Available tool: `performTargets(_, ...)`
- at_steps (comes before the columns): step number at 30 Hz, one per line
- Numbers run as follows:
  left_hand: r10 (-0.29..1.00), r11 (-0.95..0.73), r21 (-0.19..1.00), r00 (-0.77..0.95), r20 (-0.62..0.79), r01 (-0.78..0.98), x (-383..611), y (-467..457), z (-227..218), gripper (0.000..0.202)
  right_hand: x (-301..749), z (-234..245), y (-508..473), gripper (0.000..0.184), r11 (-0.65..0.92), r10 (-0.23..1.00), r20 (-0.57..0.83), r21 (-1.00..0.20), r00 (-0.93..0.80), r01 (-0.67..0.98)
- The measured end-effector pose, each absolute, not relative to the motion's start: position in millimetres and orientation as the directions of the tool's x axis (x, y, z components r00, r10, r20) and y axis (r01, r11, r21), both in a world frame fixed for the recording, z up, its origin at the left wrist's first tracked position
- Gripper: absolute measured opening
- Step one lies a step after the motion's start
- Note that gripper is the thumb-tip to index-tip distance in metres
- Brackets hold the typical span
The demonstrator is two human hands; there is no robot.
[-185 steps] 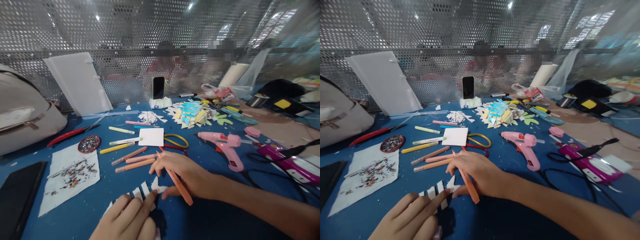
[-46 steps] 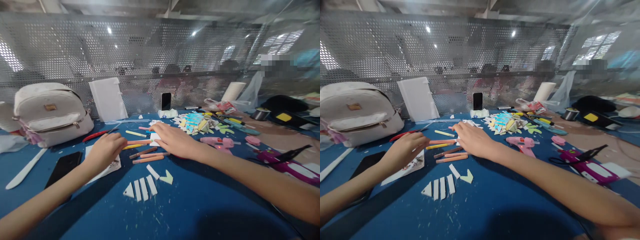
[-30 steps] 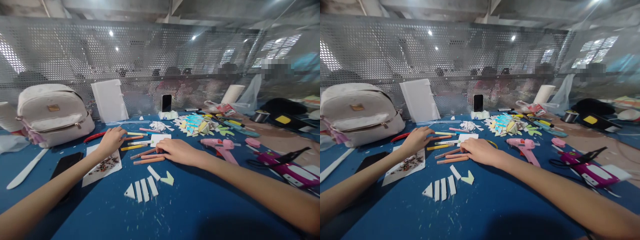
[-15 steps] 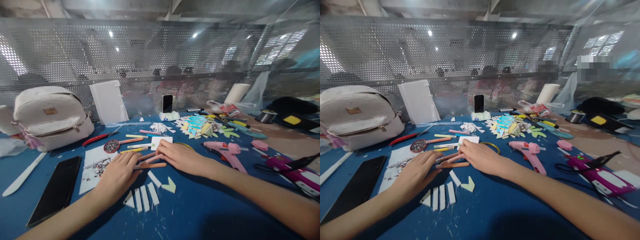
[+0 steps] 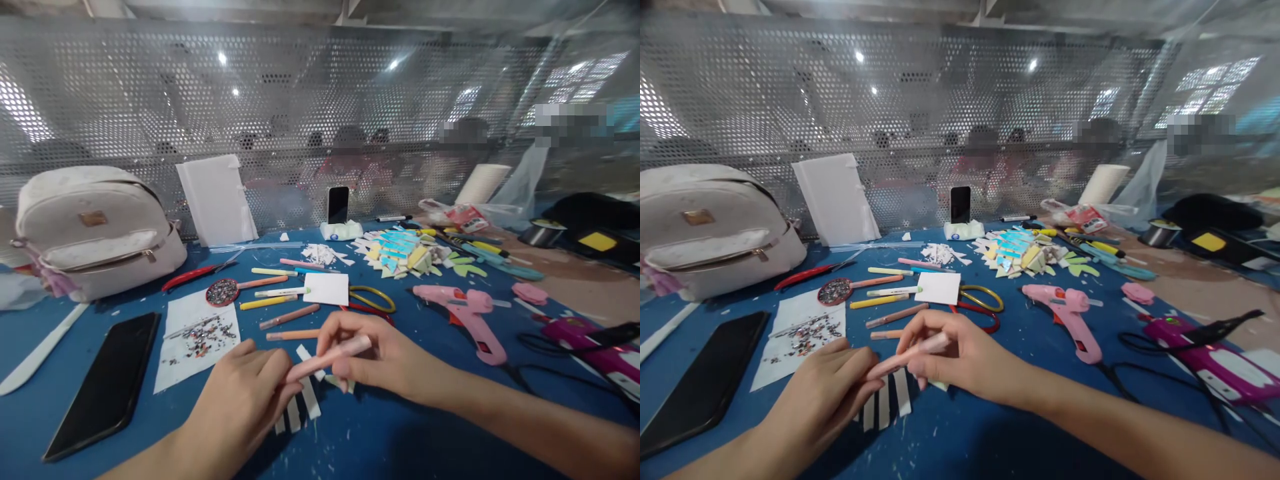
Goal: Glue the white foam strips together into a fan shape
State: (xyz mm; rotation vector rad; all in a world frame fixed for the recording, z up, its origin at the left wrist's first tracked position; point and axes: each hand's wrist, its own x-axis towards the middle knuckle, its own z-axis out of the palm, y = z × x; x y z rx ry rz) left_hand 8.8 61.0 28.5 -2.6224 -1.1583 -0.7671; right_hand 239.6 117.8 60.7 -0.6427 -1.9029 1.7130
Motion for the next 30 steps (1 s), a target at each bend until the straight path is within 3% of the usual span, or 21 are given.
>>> performTargets(6,0.670,-0.712,0.213,0.557,0.491,0.669,13,55,33,0.034,224,51,114,0.033,-0.039,0.605,0.046,-0.995,-0.795,-0.087)
performTargets(10,0.696,-0.697,0.324,0.493,0.522,0.640,1,57,56,0.036,219,53,115,0.045,0.117,0.658,0.168,-0.986,-0.734,-0.120)
performTargets(13,0.693,-0.631,0.202,0.427,0.581,0.749,-7,64,76,0.027,219,66,117,0.046,0.095,0.582,0.042,-0.995,-0.812,0.017)
performTargets(15,0.599,-0.643,-0.074,0.561,0.571,0.762,-5,66,83,0.024,218,79,115,0.041,0.162,0.545,-0.043,-0.974,-0.837,0.156)
performTargets(17,0.498,-0.615,-0.347,0.690,0.526,0.708,1,64,83,0.025,216,93,111,0.036,0.348,0.542,-0.044,-0.897,-0.839,0.272)
performTargets(19,0.431,-0.586,-0.481,0.754,0.496,0.652,8,58,78,0.027,216,103,105,0.034,0.488,0.505,-0.081,-0.794,-0.859,0.362)
performTargets(24,0.447,-0.552,-0.461,0.714,0.540,0.694,-11,41,61,0.037,245,99,103,0.035,0.692,0.498,-0.066,-0.571,-0.865,0.442)
performTargets(27,0.493,-0.586,-0.427,0.722,0.485,0.688,-36,39,56,0.037,277,88,108,0.035,0.521,0.696,-0.092,-0.618,-0.712,0.589)
performTargets(30,0.501,-0.688,-0.273,0.712,0.492,0.673,-34,38,49,0.041,294,80,109,0.035,0.436,0.792,-0.008,-0.692,-0.611,0.575)
